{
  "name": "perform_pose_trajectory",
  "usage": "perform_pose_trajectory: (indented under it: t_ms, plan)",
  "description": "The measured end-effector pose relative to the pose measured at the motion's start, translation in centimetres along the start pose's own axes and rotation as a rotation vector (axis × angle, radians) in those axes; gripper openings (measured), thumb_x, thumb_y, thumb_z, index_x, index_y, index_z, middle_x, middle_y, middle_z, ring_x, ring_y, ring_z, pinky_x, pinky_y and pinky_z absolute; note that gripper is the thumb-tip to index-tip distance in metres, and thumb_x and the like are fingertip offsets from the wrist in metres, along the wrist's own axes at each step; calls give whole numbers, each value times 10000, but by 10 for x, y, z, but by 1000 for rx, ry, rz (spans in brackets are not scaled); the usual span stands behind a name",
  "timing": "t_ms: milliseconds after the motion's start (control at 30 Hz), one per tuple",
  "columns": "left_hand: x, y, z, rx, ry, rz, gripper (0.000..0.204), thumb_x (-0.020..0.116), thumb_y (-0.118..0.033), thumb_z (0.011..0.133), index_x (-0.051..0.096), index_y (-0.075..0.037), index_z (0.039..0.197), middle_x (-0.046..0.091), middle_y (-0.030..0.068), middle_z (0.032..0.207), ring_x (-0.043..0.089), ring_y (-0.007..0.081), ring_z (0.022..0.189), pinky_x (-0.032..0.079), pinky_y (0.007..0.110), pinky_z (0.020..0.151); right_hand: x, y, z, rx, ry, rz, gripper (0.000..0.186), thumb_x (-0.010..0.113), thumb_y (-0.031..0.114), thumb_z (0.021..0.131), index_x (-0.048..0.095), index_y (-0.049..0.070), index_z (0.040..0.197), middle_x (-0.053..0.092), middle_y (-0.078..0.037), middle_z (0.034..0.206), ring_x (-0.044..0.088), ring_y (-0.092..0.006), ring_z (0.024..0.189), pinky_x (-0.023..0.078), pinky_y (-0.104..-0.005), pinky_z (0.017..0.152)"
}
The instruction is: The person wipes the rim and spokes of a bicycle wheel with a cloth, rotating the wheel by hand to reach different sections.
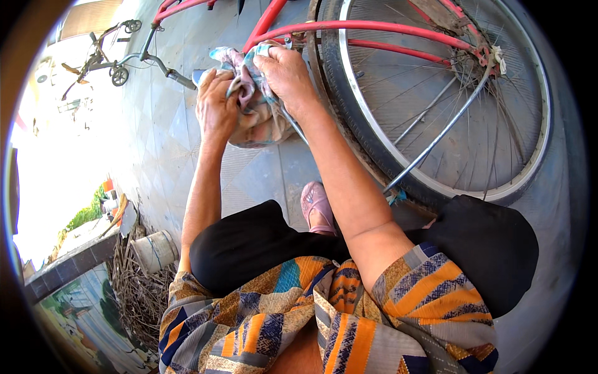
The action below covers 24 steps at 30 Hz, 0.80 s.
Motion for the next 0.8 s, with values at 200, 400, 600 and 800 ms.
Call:
perform_pose_trajectory:
  t_ms: [200, 400, 600, 800]
  plan:
    - [10, -65, -18, -279, 113, -710, 314, 659, -132, 884, 653, 5, 1168, 692, 153, 1136, 576, 316, 1226, 407, 417, 1058, -9, 7, 5, 86, 48, 68, 324, 636, 298, 947, 645, 23, 1118, 628, -44, 880, 562, -125, 802, 467, -301, 695]
    - [-16, -89, -17, -424, 429, -1425, 612, 671, -178, 927, 426, 17, 1453, 597, 90, 1273, 542, 156, 1157, 410, 319, 1021, -27, 8, 9, 160, 146, 40, 260, 672, 236, 934, 655, 13, 1068, 648, -19, 887, 583, -82, 768, 481, -264, 678]
    - [-25, -88, -25, -477, 343, -1480, 491, 670, -170, 928, 529, 15, 1360, 602, 88, 1211, 543, 143, 1127, 459, 310, 963, -21, -3, 7, 120, 56, 134, 156, 650, 65, 889, 673, -20, 1018, 673, -41, 831, 601, -97, 658, 492, -268, 574]
    - [-2, -65, -34, -528, 302, -1282, 382, 588, -247, 1014, 626, 26, 1279, 687, 77, 1131, 630, 137, 997, 523, 314, 867, -30, 0, 13, 142, -87, 488, 239, 573, -80, 873, 631, -76, 1105, 707, -168, 979, 714, -210, 794, 608, -327, 709]
Point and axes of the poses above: each hand's wrist, its own z-axis towards the middle knuckle, its own x-axis out of the palm, y = z × x, the point moved 1 cm from there along z, towards the middle knuckle
